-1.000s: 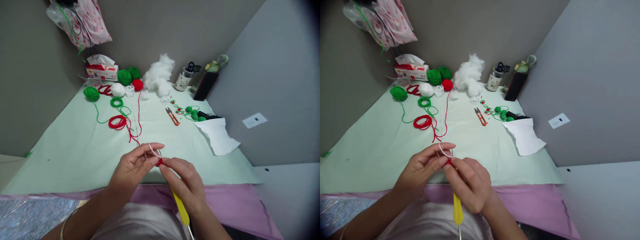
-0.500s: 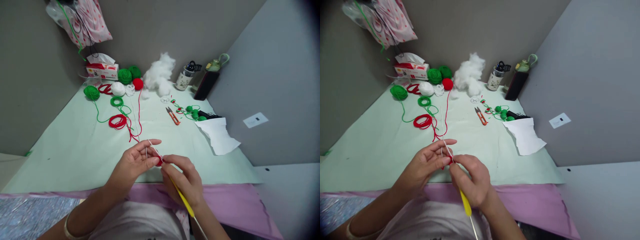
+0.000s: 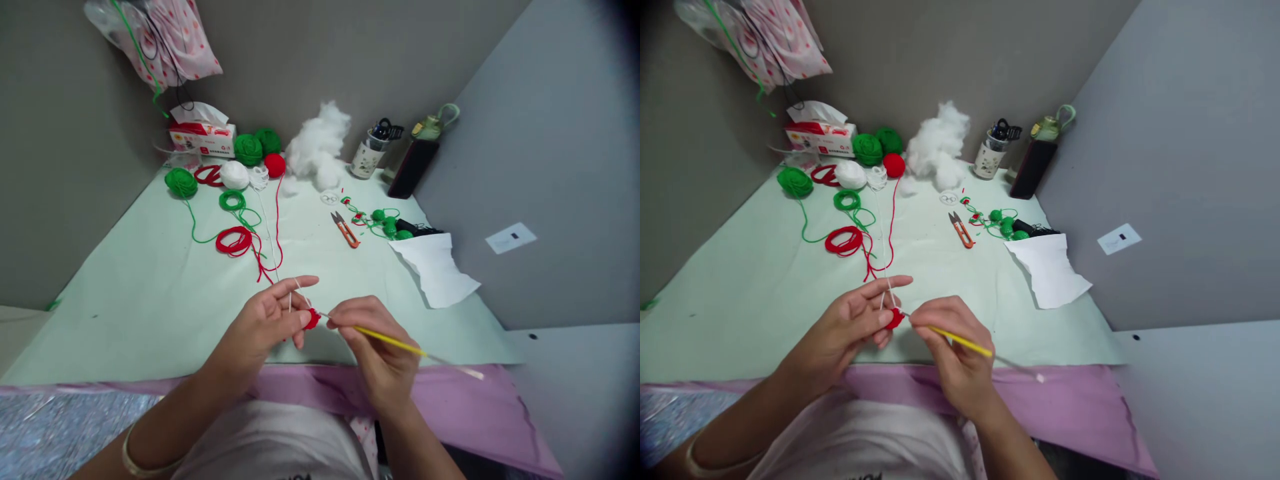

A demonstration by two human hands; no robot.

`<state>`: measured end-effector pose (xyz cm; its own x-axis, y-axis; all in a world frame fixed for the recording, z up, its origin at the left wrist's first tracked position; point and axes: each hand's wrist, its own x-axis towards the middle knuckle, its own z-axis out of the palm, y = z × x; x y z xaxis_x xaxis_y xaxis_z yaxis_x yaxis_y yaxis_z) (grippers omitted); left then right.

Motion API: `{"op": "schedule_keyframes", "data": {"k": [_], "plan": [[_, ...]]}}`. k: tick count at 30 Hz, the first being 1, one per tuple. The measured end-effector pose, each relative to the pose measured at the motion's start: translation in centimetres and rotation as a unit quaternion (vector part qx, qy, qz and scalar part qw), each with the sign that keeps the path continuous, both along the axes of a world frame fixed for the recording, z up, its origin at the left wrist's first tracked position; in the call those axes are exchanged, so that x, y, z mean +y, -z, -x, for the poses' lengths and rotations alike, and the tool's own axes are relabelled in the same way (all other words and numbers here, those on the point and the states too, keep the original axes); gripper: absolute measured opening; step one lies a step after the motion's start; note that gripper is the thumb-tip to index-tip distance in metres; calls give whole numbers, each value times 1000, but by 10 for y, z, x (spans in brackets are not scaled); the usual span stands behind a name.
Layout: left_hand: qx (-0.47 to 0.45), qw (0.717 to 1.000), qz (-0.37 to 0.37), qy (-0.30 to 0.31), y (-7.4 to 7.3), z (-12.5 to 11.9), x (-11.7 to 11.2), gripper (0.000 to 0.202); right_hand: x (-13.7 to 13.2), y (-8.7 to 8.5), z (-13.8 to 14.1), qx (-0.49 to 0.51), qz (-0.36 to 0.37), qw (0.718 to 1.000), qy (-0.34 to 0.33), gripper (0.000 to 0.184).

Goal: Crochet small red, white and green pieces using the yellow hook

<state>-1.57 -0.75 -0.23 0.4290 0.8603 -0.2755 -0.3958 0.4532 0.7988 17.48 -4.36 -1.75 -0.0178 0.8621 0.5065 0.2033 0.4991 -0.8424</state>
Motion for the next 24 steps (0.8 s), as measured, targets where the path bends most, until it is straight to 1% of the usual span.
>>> {"op": "schedule_keyframes", "data": {"k": [2,3,5,6,7,8,9,11,13,16,17,20,21,22,24], "plan": [[42,999,-28,-18,-3,1,0,40,3,-4,0,95,71,993,-14,15],[56,997,-36,-26,-5,1,0,39,4,-6,0,147,108,983,-29,14],[68,996,-42,-38,-7,1,-1,39,7,-7,2,235,174,954,-65,21],[68,996,-41,-40,-7,0,-2,39,8,-7,4,261,196,942,-80,24],[64,996,-40,-38,-7,-2,-3,40,8,-6,5,270,203,937,-88,26],[58,997,-39,-30,-7,-3,-4,40,9,-6,7,259,193,943,-85,25],[50,998,-39,-23,-6,-5,-4,40,9,-5,9,229,169,956,-70,22],[38,998,-40,-19,-4,-8,-6,37,9,-2,13,138,87,986,-22,17],[36,998,-40,-36,-2,-11,-7,34,8,0,16,58,18,998,20,19],[36,996,-33,-71,1,-16,-8,37,6,5,19,-6,-35,998,56,25],[26,996,-27,-78,2,-17,-9,40,5,7,19,-44,-51,995,66,29],[-29,996,33,-72,5,-17,-8,45,3,11,18,-165,-125,976,69,39],[-49,995,60,-60,5,-16,-8,44,3,11,18,-175,-136,973,66,40],[-66,993,82,-47,5,-14,-6,41,5,11,16,-157,-131,977,68,37],[-88,990,103,-28,5,-9,-4,34,8,7,14,-50,-73,993,75,28]]}}
